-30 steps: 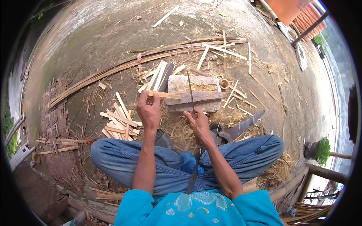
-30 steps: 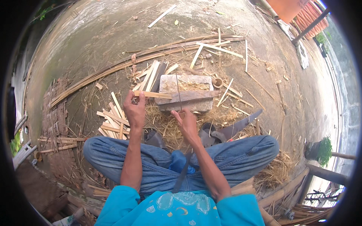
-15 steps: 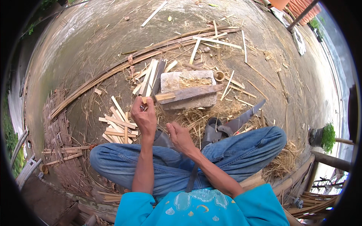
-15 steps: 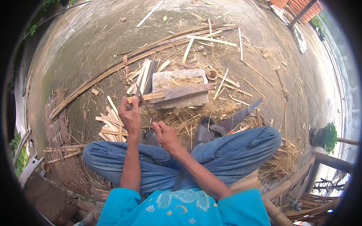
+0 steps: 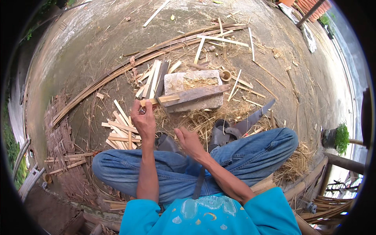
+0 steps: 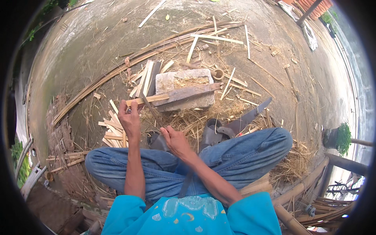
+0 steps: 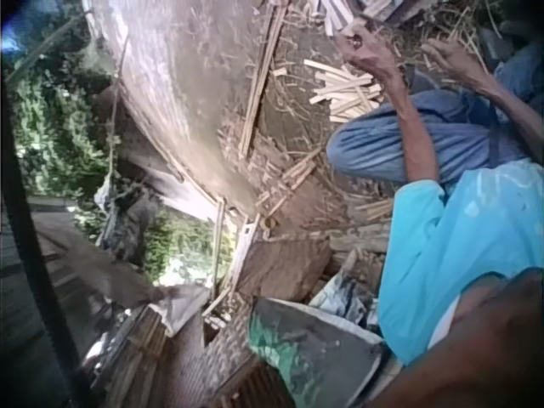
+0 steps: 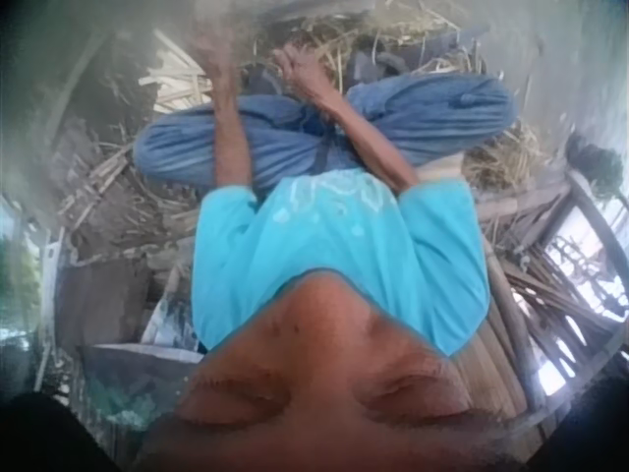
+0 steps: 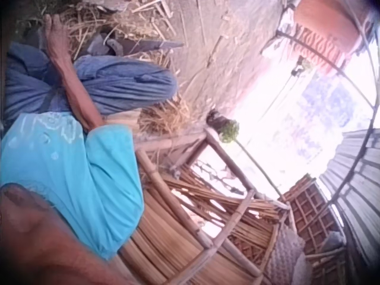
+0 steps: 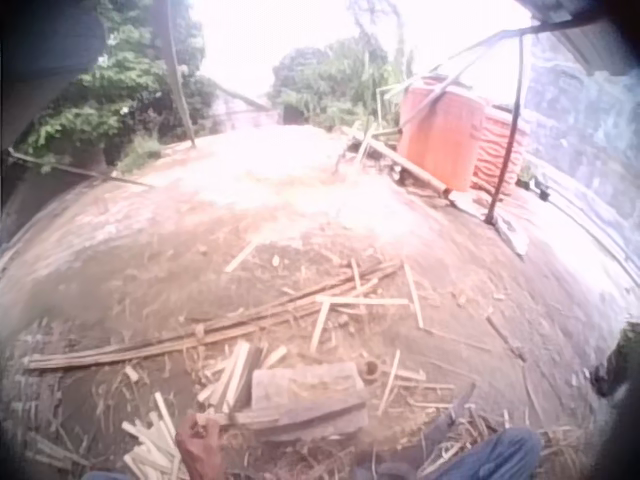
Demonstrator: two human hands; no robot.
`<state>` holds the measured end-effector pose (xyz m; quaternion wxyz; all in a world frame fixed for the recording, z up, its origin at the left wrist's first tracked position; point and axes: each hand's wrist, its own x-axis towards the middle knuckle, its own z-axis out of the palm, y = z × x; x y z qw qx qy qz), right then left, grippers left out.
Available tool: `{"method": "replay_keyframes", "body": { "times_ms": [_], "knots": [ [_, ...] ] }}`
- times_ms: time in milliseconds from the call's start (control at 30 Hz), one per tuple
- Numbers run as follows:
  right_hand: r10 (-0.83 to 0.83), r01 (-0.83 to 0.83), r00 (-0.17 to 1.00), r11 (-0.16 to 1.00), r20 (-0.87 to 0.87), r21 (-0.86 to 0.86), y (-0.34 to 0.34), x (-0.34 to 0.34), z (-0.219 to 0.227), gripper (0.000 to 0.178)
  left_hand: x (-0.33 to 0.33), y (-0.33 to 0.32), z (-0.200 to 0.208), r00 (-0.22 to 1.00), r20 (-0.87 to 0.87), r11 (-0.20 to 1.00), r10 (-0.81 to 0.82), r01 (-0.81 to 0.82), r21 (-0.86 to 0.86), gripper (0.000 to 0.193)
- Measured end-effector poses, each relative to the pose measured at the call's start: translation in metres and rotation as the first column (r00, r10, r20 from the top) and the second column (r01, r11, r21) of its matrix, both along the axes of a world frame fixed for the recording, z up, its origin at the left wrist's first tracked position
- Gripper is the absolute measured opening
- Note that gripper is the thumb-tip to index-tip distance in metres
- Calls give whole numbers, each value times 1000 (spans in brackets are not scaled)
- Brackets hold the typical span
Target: The person sits cross-legged on the ground and uses a large knife to split bamboo strips into thinner pieces. They repeatedly position the bamboo on a wooden block, strike it with the knife, and separate the resulting strips.
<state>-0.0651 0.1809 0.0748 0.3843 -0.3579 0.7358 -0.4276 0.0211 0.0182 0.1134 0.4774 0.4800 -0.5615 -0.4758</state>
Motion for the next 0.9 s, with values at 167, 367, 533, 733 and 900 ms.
{"method": "replay_keyframes", "body": {
  "times_ms": [167, 367, 533, 733, 900],
  "knots": [
    [-133, 136, 990, 986, -38, 99, -1, -23, -28, 56, -3, 6, 2, 998, -62, 999, -8, 10, 31, 16],
    [-160, 154, 984, 985, 77, 73, 6, -24, -42, 57, -9, 2, -5, 999, -35, 994, -4, 0, -106, 17],
    [-106, 107, 994, 986, -14, 131, 5, -28, -26, 59, 1, -1, -2, 993, 115, 998, -36, 41, -48, 16],
    [-154, 141, 981, 983, 114, 117, 10, -29, -45, 61, 1, -4, 5, 997, -61, 999, -38, 40, 31, 16],
    [-32, 36, 996, 998, 86, -49, -5, -30, 19, 54, 9, -8, 8, 986, 107, 991, -130, 129, 22, 22]
  ]
}}
